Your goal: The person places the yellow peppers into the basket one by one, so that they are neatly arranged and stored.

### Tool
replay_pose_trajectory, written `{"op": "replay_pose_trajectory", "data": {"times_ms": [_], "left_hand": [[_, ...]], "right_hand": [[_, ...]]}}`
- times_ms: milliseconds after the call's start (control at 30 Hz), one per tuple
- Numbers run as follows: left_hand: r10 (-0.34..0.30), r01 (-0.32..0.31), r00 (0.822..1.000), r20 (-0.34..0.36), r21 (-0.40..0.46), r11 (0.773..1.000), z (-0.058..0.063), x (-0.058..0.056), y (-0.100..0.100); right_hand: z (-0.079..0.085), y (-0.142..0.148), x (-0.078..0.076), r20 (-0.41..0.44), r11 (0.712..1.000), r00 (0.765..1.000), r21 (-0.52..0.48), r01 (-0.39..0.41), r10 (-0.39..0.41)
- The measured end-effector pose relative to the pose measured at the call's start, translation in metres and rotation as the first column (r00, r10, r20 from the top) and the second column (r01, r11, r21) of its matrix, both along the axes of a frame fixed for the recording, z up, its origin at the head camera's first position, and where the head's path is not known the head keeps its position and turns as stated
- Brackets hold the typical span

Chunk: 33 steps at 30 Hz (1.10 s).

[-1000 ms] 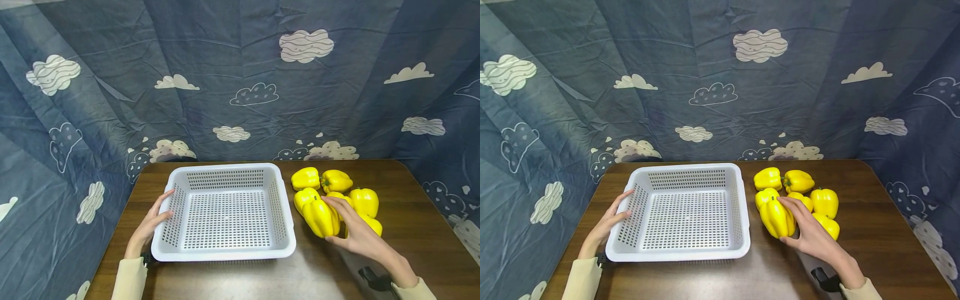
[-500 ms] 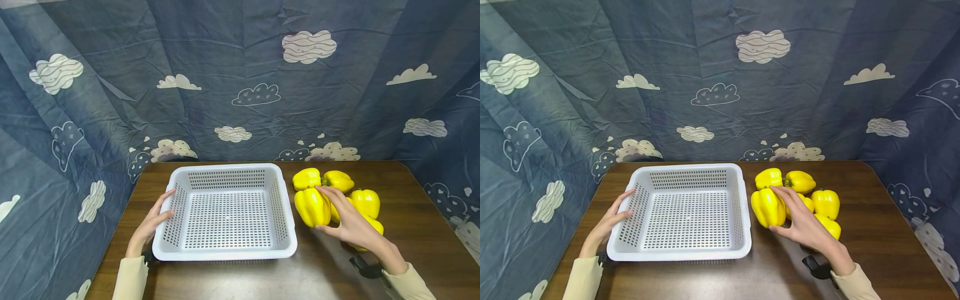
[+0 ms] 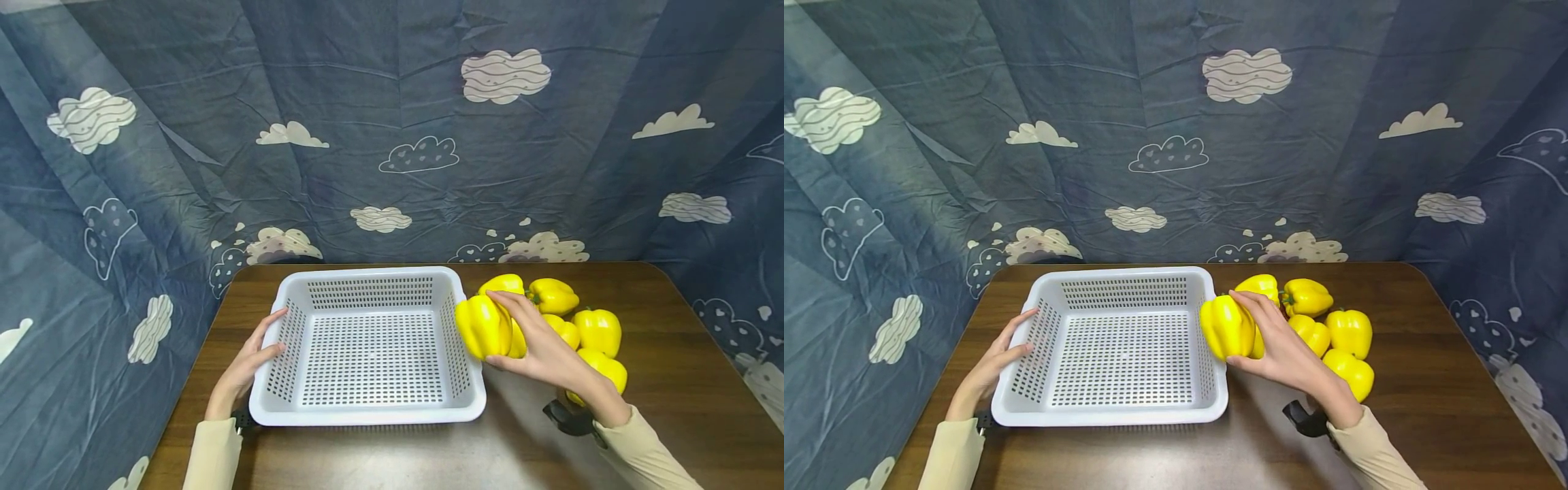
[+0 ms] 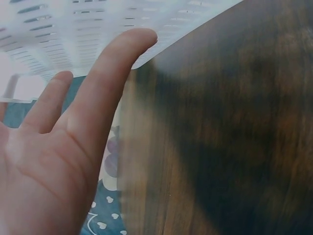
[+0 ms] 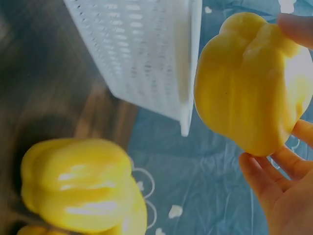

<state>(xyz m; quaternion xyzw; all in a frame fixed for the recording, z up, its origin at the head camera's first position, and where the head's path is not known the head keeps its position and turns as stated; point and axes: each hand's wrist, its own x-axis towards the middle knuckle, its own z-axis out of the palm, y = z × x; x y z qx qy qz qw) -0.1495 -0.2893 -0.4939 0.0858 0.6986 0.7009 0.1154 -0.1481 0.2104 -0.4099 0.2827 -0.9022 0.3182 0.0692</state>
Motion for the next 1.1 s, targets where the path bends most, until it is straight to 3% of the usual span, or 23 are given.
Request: {"op": "replay_pose_trajectory", "data": {"times_ms": [367, 800, 1100], "left_hand": [[-0.011, 0.011, 1.000, 0.010, -0.023, 1.000, 0.004, -0.002, 0.002], [-0.044, 0.043, 0.999, -0.005, -0.159, 0.986, 0.013, -0.001, -0.002], [-0.020, 0.023, 1.000, 0.017, -0.187, 0.982, 0.014, 0.001, 0.002]], "right_hand": [[0.008, -0.030, -0.010, 0.033, 0.997, 0.996, -0.007, -0.077, 0.077], [0.018, -0.068, -0.026, 0.042, 0.982, 0.981, -0.034, -0.186, 0.188], [0.016, -0.085, -0.032, 0.034, 0.976, 0.976, -0.044, -0.213, 0.215]]}}
